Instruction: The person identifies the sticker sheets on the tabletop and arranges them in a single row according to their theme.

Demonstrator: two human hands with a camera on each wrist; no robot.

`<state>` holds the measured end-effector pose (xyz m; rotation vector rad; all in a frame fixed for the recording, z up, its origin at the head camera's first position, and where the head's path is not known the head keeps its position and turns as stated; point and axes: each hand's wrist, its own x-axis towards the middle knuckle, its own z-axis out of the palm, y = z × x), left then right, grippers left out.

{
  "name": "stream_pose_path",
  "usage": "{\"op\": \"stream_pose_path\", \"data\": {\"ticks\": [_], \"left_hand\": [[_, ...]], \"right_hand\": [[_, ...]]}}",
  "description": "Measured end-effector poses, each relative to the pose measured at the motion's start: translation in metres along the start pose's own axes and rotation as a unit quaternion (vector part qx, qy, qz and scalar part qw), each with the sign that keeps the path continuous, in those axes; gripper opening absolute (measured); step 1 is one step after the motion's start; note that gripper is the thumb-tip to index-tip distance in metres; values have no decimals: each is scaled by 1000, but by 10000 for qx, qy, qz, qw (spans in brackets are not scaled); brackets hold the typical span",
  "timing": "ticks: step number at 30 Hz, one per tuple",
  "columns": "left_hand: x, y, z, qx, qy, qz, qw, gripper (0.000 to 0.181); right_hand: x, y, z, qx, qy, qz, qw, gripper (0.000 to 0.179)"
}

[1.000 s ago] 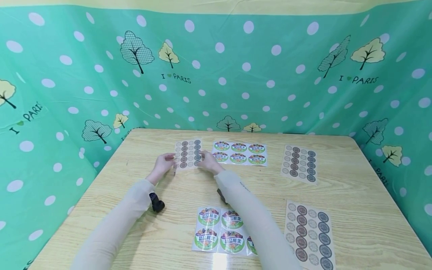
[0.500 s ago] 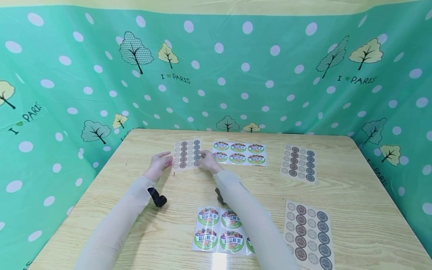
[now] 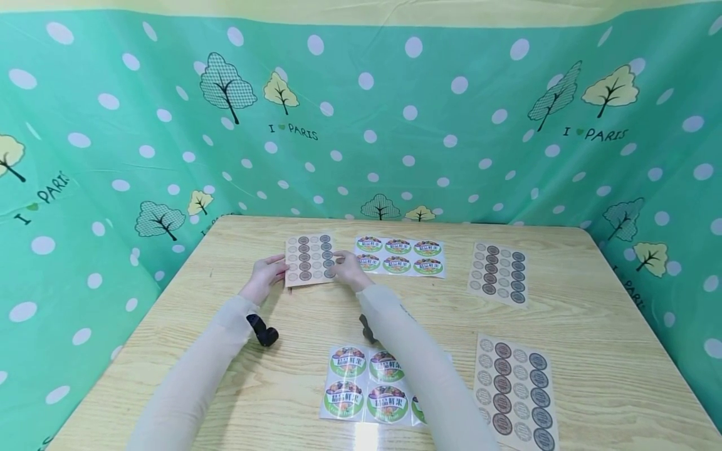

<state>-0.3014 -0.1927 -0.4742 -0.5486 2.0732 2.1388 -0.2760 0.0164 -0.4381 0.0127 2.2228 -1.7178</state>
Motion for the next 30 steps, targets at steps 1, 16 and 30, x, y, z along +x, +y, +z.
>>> {"op": "stream_pose_path", "data": {"ticks": [1, 16, 30], "left_hand": [[-16, 11, 4, 147, 93, -169, 9997, 46], [-37, 15, -9, -270, -335, -201, 9989, 47], [-53, 18, -28, -418, -288, -429, 9978, 48]], "right_hand": [[0, 0, 0, 6, 0, -2, 10000, 48], [-4, -3, 4, 80, -31, -75, 9999, 51], [-10, -2, 18, 508, 263, -89, 9983, 47]]}}
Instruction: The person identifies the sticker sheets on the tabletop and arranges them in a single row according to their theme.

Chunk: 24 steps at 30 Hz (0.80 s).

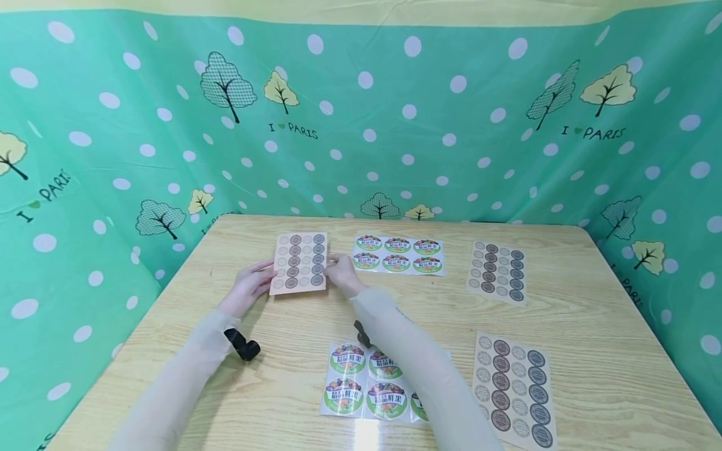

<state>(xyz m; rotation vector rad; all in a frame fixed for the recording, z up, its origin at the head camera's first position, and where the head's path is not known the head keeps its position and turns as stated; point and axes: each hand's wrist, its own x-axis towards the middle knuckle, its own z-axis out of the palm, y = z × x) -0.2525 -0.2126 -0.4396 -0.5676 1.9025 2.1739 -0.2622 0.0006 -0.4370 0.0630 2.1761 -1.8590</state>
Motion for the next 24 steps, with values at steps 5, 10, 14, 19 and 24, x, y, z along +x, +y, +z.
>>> {"op": "stream_pose_path", "data": {"ticks": [5, 10, 14, 19, 24], "left_hand": [[-8, 2, -9, 62, -26, 77, 9999, 48], [-17, 4, -19, -110, 3, 222, 9997, 49], [-21, 5, -27, -116, 13, 298, 9995, 50], [-27, 5, -36, -62, 34, 345, 9994, 50], [-33, 5, -47, 50, 60, 353, 9993, 50]], "right_hand": [[-5, -2, 7, 208, -18, 126, 9997, 46], [-11, -3, 16, 670, -120, 342, 9971, 48], [-15, -4, 24, 916, -181, 483, 9945, 49], [-21, -4, 34, 1294, -257, 649, 9891, 51], [-27, -2, 44, 1507, -360, 663, 9857, 54]]}}
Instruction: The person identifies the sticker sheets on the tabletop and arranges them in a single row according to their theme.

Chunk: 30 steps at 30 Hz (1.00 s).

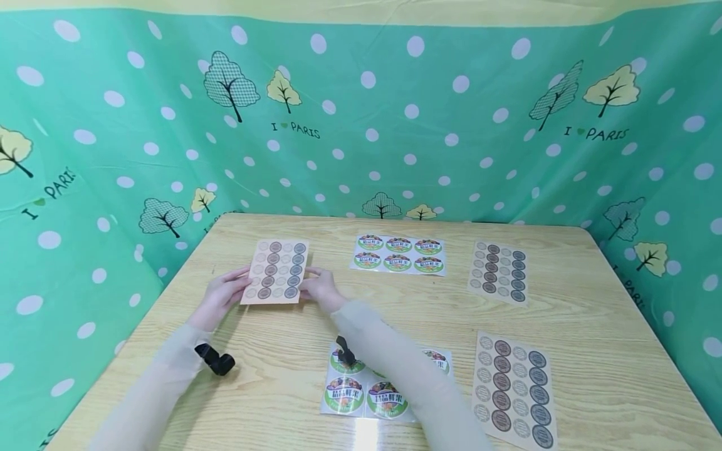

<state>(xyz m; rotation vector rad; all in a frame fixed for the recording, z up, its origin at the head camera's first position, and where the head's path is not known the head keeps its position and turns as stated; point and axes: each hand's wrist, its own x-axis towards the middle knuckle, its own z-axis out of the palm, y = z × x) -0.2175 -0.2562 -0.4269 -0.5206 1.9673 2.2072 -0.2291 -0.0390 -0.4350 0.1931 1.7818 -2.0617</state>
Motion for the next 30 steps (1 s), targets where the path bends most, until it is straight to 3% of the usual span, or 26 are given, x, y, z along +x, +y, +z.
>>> {"op": "stream_pose_path", "data": {"ticks": [17, 26, 30], "left_hand": [[-7, -6, -33, 668, 107, 43, 9977, 50], [-12, -7, -47, 671, -50, 158, 9976, 51], [-12, -8, -53, 741, 18, 95, 9972, 52]], "right_hand": [[-7, 16, 30, 459, -277, 90, 9985, 57], [-12, 23, 44, 502, -319, 158, 9981, 61], [-12, 27, 48, 558, -348, 241, 9975, 60]]}}
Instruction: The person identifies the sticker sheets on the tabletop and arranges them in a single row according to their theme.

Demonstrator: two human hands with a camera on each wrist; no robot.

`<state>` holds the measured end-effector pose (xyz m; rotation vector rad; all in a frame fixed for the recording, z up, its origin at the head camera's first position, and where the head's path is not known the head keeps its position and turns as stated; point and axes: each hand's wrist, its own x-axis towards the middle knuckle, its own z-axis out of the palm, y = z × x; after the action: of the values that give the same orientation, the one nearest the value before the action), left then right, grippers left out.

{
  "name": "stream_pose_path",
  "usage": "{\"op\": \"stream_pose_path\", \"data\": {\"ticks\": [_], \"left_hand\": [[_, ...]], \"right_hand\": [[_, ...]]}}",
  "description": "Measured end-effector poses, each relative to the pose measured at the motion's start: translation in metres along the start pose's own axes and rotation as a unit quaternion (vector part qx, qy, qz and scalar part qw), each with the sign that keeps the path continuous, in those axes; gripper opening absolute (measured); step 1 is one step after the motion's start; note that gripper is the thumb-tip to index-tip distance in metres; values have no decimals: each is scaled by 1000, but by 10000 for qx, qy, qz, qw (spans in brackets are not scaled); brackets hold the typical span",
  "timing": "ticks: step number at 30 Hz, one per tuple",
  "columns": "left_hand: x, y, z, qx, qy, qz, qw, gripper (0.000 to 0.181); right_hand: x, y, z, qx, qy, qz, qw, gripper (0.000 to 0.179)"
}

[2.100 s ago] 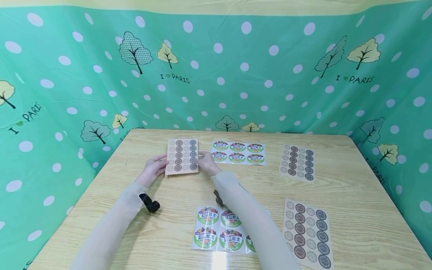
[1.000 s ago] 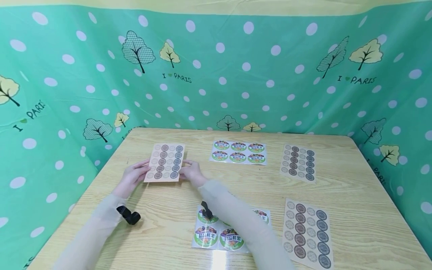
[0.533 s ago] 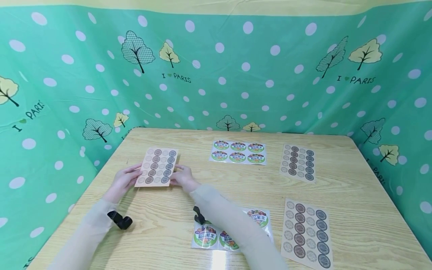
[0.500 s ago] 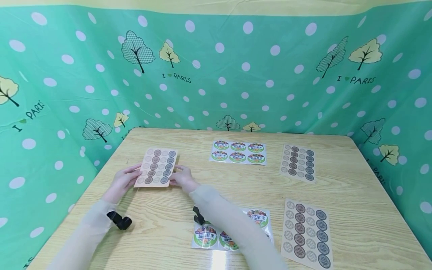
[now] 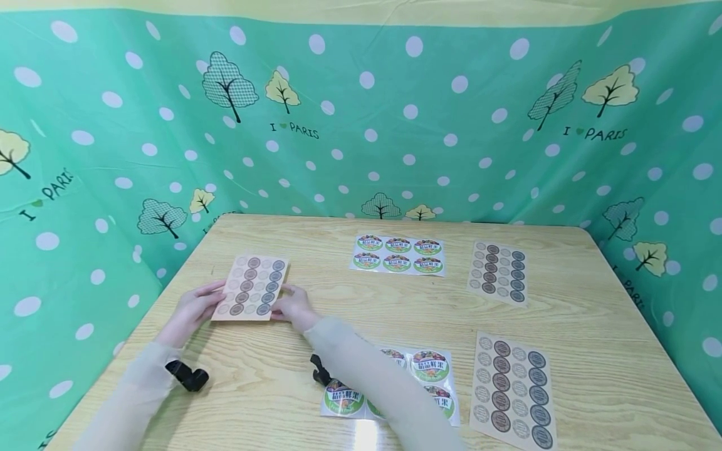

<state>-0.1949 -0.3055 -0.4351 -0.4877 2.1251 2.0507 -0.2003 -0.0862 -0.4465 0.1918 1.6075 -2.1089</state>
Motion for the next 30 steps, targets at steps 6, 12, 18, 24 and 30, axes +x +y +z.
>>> {"op": "stream_pose_path", "data": {"ticks": [6, 12, 18, 24, 30], "left_hand": [[0, -4, -10, 259, 51, -107, 9996, 52], [-1, -6, -20, 462, 19, -67, 9989, 52], [0, -7, -25, 594, 47, -57, 9982, 52], [1, -6, -27, 807, 105, -48, 9967, 51], [0, -5, -28, 1153, 248, -34, 9930, 50]], "right_hand": [[1, 7, 9, 193, -126, -67, 9997, 61], [2, 12, 19, 236, -85, -10, 9997, 61], [2, 13, 25, 232, 7, 7, 9997, 60], [2, 16, 29, 176, -3, -37, 9998, 59], [5, 17, 32, 150, 62, -34, 9999, 59]]}}
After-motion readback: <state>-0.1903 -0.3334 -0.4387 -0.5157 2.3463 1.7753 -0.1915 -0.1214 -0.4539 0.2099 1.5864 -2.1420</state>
